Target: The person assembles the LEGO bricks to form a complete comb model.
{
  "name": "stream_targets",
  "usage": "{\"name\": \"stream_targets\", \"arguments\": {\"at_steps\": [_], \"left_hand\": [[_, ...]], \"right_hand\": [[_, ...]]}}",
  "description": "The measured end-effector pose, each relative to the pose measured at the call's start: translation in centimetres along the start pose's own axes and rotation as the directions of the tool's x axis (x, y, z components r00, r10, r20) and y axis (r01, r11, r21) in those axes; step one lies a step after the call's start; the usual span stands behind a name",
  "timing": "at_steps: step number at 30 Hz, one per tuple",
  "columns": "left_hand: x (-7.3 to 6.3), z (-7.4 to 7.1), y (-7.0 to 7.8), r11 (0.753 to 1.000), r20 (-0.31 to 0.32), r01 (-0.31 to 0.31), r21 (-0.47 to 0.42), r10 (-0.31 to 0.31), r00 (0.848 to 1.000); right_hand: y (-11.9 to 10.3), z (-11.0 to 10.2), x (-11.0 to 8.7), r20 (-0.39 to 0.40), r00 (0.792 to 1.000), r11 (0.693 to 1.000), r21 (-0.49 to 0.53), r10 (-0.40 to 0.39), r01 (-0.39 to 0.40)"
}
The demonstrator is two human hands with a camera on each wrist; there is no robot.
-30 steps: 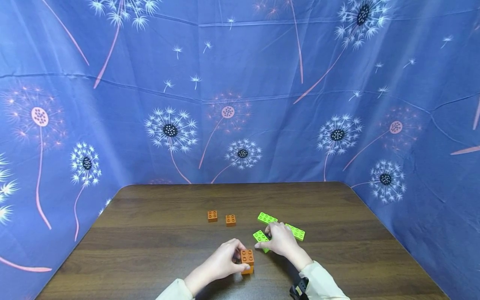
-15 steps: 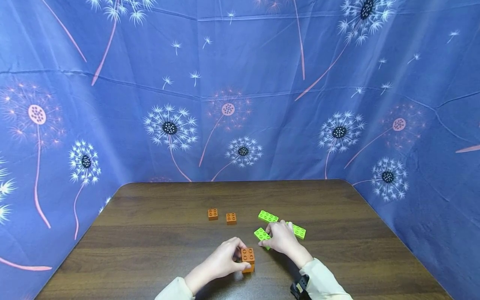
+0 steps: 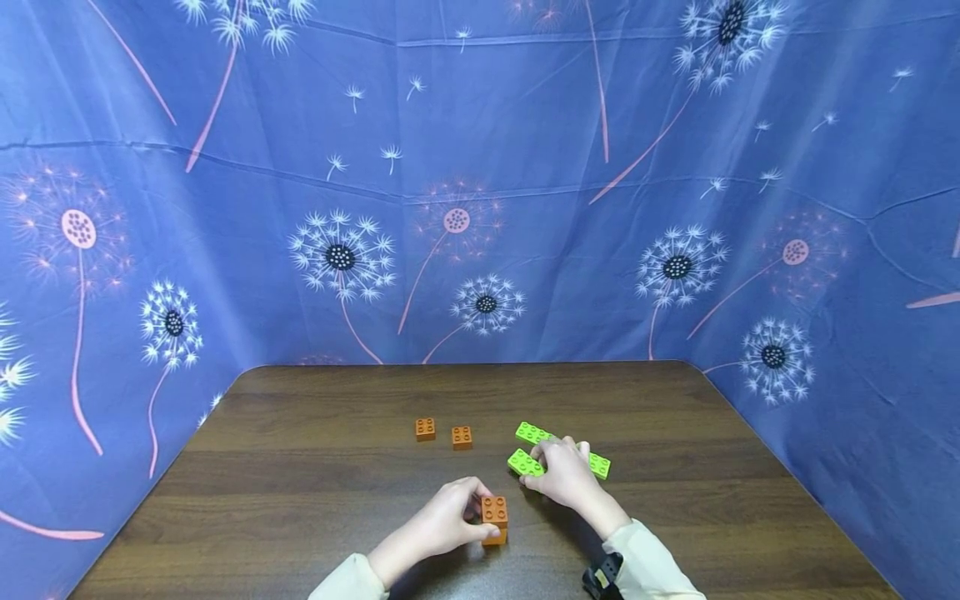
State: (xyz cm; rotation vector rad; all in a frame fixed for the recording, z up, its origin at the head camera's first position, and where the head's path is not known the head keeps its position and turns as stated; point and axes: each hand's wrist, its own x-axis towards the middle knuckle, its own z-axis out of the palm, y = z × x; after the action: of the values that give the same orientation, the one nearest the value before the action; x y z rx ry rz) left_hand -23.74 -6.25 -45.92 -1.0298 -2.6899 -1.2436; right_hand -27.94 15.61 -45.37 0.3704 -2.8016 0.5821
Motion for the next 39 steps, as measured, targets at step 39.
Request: {"name": "stream_targets", "arguments": {"at_steps": [39], "left_hand": [[0.2, 0.1, -0.4, 0.982, 0.021, 0.065, -0.180, -0.063, 0.998]], "right_hand": [[-3.0, -4.7, -1.8, -0.149, 0.974, 0.944, 0.257, -0.171, 0.205]]}}
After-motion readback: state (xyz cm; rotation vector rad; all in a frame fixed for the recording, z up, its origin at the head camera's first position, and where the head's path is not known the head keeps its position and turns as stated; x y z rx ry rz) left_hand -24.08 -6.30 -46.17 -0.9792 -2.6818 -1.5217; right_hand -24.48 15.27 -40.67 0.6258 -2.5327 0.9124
